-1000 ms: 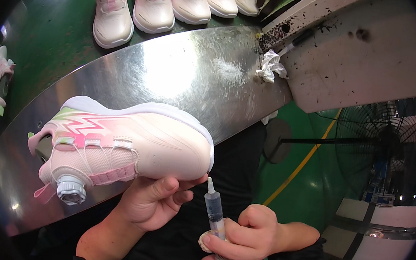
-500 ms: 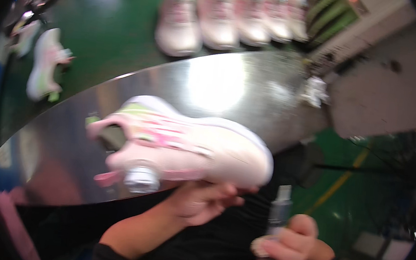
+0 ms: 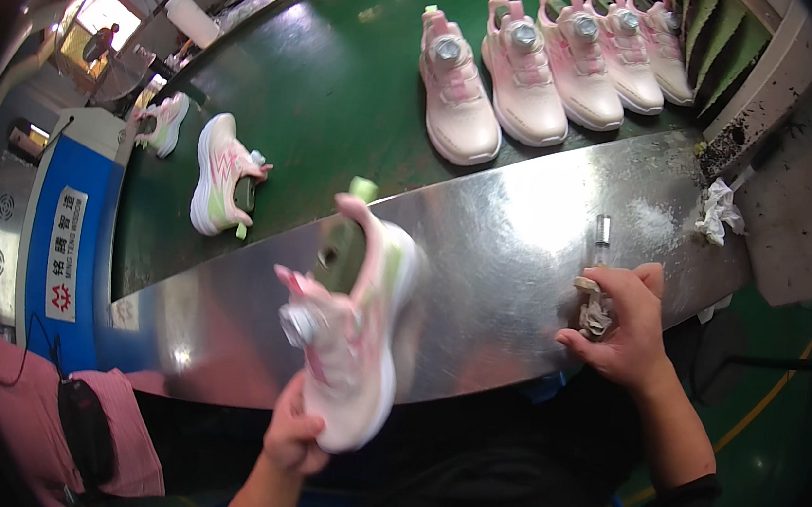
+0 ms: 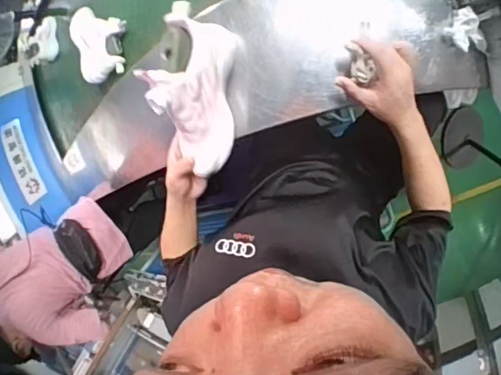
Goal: The person applies liquid adhesive along the sole seams of shoes using a syringe, turning each shoe by hand to coat the edges.
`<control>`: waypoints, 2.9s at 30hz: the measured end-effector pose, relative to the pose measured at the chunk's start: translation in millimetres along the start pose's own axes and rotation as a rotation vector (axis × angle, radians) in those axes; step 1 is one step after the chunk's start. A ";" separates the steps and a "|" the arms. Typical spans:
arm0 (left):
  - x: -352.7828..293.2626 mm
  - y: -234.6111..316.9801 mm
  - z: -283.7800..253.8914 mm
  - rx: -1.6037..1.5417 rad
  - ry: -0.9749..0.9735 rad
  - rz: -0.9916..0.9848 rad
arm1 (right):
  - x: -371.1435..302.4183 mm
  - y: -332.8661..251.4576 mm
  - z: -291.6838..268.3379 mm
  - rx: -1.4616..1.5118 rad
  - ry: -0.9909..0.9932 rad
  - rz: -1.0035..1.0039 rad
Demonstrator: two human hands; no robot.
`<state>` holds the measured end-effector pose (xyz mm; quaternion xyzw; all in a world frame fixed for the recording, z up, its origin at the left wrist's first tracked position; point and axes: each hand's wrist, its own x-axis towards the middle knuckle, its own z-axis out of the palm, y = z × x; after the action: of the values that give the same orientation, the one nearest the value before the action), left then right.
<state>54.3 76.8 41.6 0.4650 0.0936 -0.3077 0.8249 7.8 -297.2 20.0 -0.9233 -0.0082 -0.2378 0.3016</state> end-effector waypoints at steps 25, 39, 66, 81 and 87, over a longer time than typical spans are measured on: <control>175.5 177.4 -87.9 2.068 0.479 1.054 | 3.7 2.5 4.6 0.014 0.016 0.001; 222.2 201.5 -134.4 1.971 0.518 0.803 | 2.6 0.0 4.3 -0.035 0.062 -0.005; 25.8 26.8 -15.0 0.815 0.079 0.640 | -11.5 -2.6 -6.2 0.146 0.045 0.069; 148.5 104.7 -2.3 0.711 -0.013 0.189 | -30.4 -25.4 -46.2 0.327 -0.001 0.229; 112.5 77.1 79.2 0.254 -0.365 0.319 | -16.6 -48.5 -54.3 0.712 -0.067 0.229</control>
<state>179.0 -6.7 90.3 0.5102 -0.1703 -0.2620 0.8013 -38.2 -285.8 77.7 -0.7626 0.0032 -0.1546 0.6281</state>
